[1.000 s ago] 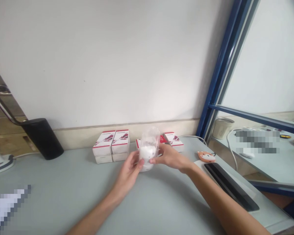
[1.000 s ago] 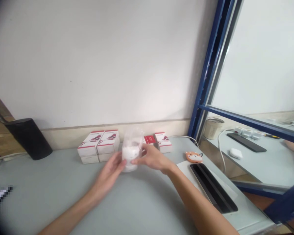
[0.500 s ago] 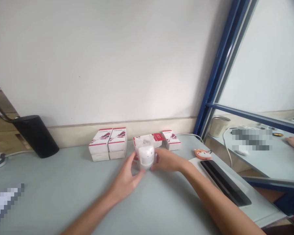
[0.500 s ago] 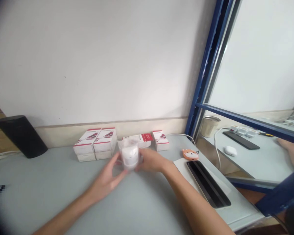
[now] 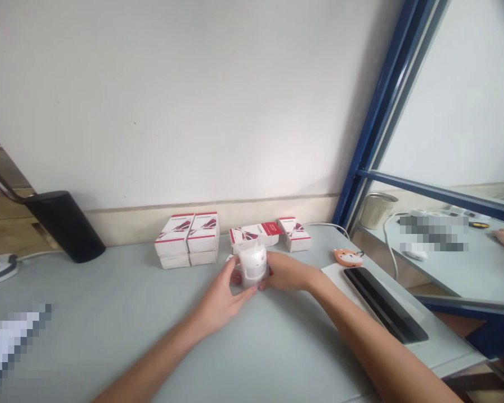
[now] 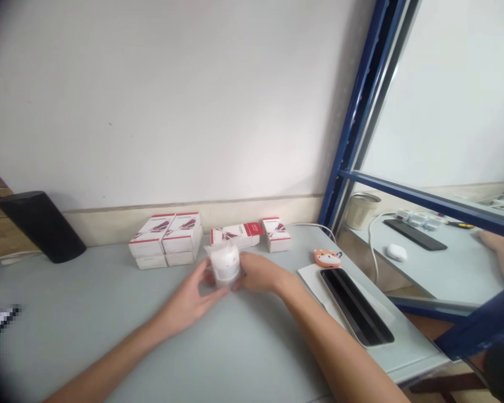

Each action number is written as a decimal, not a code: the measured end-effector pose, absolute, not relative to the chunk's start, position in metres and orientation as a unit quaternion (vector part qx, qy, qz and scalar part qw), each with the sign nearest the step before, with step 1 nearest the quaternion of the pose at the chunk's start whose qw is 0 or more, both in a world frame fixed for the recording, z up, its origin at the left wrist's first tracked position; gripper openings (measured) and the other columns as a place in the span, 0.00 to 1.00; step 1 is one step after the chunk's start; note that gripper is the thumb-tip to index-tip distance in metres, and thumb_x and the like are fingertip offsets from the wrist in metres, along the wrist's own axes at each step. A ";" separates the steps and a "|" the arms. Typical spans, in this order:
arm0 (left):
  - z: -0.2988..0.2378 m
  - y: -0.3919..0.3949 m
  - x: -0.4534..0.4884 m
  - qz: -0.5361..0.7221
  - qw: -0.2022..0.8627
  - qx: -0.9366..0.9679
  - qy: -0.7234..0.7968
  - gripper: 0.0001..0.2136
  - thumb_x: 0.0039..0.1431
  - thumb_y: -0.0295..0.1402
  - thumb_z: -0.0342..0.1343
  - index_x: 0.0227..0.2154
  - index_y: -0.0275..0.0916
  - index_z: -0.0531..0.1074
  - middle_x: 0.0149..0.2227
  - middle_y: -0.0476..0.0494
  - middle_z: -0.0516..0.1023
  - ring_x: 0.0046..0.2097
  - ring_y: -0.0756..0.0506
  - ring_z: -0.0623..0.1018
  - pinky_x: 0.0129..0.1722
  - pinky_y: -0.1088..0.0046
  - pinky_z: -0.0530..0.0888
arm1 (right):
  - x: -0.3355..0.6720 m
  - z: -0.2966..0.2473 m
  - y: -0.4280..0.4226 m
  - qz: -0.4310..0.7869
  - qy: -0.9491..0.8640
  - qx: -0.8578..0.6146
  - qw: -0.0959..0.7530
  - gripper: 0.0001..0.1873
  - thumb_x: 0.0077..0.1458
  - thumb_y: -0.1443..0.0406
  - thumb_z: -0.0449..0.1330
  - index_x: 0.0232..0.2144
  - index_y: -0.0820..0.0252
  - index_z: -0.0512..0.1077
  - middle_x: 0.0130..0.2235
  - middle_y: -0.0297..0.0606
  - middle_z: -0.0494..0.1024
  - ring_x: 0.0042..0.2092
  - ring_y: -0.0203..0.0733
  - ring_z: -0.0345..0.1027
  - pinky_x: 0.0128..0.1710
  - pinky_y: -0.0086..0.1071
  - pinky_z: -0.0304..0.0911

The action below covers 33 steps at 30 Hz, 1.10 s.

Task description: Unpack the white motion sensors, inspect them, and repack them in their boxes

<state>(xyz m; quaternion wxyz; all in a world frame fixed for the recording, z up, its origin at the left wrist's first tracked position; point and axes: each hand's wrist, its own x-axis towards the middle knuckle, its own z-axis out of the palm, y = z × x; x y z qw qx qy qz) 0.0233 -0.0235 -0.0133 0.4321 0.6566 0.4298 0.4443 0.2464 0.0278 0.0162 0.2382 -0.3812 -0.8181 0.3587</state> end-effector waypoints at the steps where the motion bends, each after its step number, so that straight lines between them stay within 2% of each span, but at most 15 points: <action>1: -0.013 -0.024 0.024 0.440 0.432 0.657 0.434 0.27 0.56 0.39 0.70 0.59 0.48 0.74 0.51 0.39 0.82 0.50 0.36 0.80 0.51 0.62 0.75 | 0.244 0.014 0.027 0.357 -0.817 -0.381 0.244 0.21 0.44 0.68 0.72 0.44 0.51 0.81 0.47 0.38 0.84 0.49 0.56 0.77 0.46 0.41 0.69; 5: -0.011 -0.022 0.026 0.433 0.440 0.640 0.458 0.27 0.56 0.41 0.70 0.58 0.47 0.73 0.53 0.39 0.82 0.52 0.35 0.80 0.51 0.60 0.76 | 0.240 0.019 0.022 0.393 -0.821 -0.353 0.215 0.15 0.51 0.67 0.68 0.43 0.51 0.80 0.43 0.36 0.84 0.45 0.51 0.76 0.42 0.37 0.68; 8: 0.001 -0.022 0.026 0.474 0.500 0.577 0.439 0.30 0.55 0.43 0.72 0.59 0.43 0.72 0.55 0.36 0.81 0.55 0.34 0.79 0.52 0.60 0.75 | 0.239 0.030 0.020 0.409 -0.819 -0.333 0.224 0.08 0.56 0.62 0.67 0.39 0.54 0.78 0.38 0.33 0.81 0.38 0.44 0.71 0.37 0.33 0.63; 9: 0.007 -0.023 0.027 0.494 0.525 0.545 0.428 0.30 0.56 0.43 0.71 0.59 0.43 0.71 0.57 0.36 0.80 0.56 0.34 0.79 0.52 0.60 0.75 | 0.238 0.033 0.019 0.404 -0.813 -0.339 0.247 0.09 0.58 0.58 0.66 0.36 0.56 0.76 0.34 0.32 0.78 0.35 0.41 0.68 0.34 0.32 0.60; 11: 0.020 -0.026 0.027 0.530 0.569 0.485 0.401 0.28 0.60 0.45 0.68 0.61 0.45 0.69 0.59 0.37 0.78 0.58 0.36 0.78 0.52 0.61 0.74 | 0.238 0.039 0.019 0.386 -0.795 -0.361 0.298 0.18 0.62 0.50 0.63 0.30 0.57 0.71 0.28 0.29 0.70 0.30 0.37 0.60 0.31 0.31 0.54; 14: 0.033 -0.032 0.029 0.550 0.617 0.432 0.361 0.30 0.62 0.43 0.67 0.64 0.50 0.65 0.61 0.39 0.77 0.56 0.40 0.78 0.49 0.63 0.75 | 0.235 0.041 0.020 0.337 -0.782 -0.403 0.337 0.23 0.64 0.48 0.60 0.27 0.57 0.67 0.27 0.29 0.67 0.30 0.36 0.57 0.30 0.32 0.51; 17: 0.035 -0.034 0.029 0.551 0.632 0.411 0.359 0.32 0.58 0.36 0.70 0.64 0.50 0.65 0.53 0.42 0.81 0.48 0.44 0.79 0.50 0.65 0.73 | 0.233 0.040 0.020 0.270 -0.783 -0.431 0.358 0.20 0.65 0.51 0.60 0.26 0.56 0.66 0.27 0.30 0.70 0.30 0.38 0.60 0.32 0.33 0.53; 20: 0.032 -0.031 0.028 0.551 0.636 0.406 0.358 0.34 0.55 0.31 0.72 0.62 0.49 0.66 0.46 0.46 0.83 0.44 0.46 0.80 0.51 0.66 0.72 | 0.230 0.039 0.018 0.287 -0.768 -0.412 0.398 0.18 0.68 0.53 0.57 0.28 0.56 0.65 0.29 0.31 0.71 0.32 0.38 0.63 0.34 0.33 0.57; 22: 0.032 -0.029 0.028 0.558 0.638 0.408 0.340 0.35 0.54 0.31 0.72 0.63 0.50 0.65 0.48 0.45 0.83 0.46 0.45 0.80 0.51 0.66 0.72 | 0.226 0.040 0.014 0.347 -0.737 -0.399 0.421 0.17 0.69 0.51 0.55 0.33 0.55 0.65 0.33 0.32 0.72 0.35 0.39 0.67 0.36 0.34 0.61; 24: 0.031 -0.028 0.028 0.571 0.625 0.413 0.336 0.37 0.54 0.30 0.72 0.64 0.52 0.63 0.51 0.45 0.82 0.51 0.43 0.80 0.51 0.66 0.71 | 0.222 0.041 0.008 0.435 -0.689 -0.393 0.425 0.17 0.69 0.48 0.55 0.42 0.54 0.65 0.39 0.34 0.75 0.39 0.41 0.73 0.38 0.35 0.67; 26: 0.030 -0.027 0.028 0.583 0.598 0.420 0.356 0.38 0.54 0.31 0.72 0.64 0.54 0.61 0.54 0.45 0.82 0.54 0.43 0.79 0.51 0.66 0.71 | 0.216 0.040 0.003 0.522 -0.642 -0.379 0.415 0.23 0.66 0.45 0.58 0.52 0.52 0.60 0.46 0.37 0.76 0.40 0.42 0.77 0.38 0.37 0.72; 28: 0.026 -0.026 0.028 0.584 0.579 0.431 0.371 0.37 0.55 0.31 0.71 0.64 0.53 0.61 0.55 0.45 0.82 0.56 0.42 0.79 0.52 0.65 0.71 | 0.209 0.037 0.000 0.567 -0.606 -0.371 0.415 0.30 0.63 0.46 0.62 0.57 0.51 0.57 0.48 0.39 0.77 0.37 0.41 0.78 0.35 0.38 0.73; 33: 0.020 -0.021 0.027 0.609 0.585 0.413 0.341 0.35 0.54 0.32 0.72 0.62 0.51 0.63 0.53 0.45 0.82 0.53 0.42 0.80 0.51 0.65 0.72 | 0.196 0.036 -0.005 0.560 -0.548 -0.363 0.504 0.24 0.57 0.51 0.68 0.46 0.56 0.65 0.35 0.33 0.76 0.33 0.40 0.76 0.34 0.37 0.74</action>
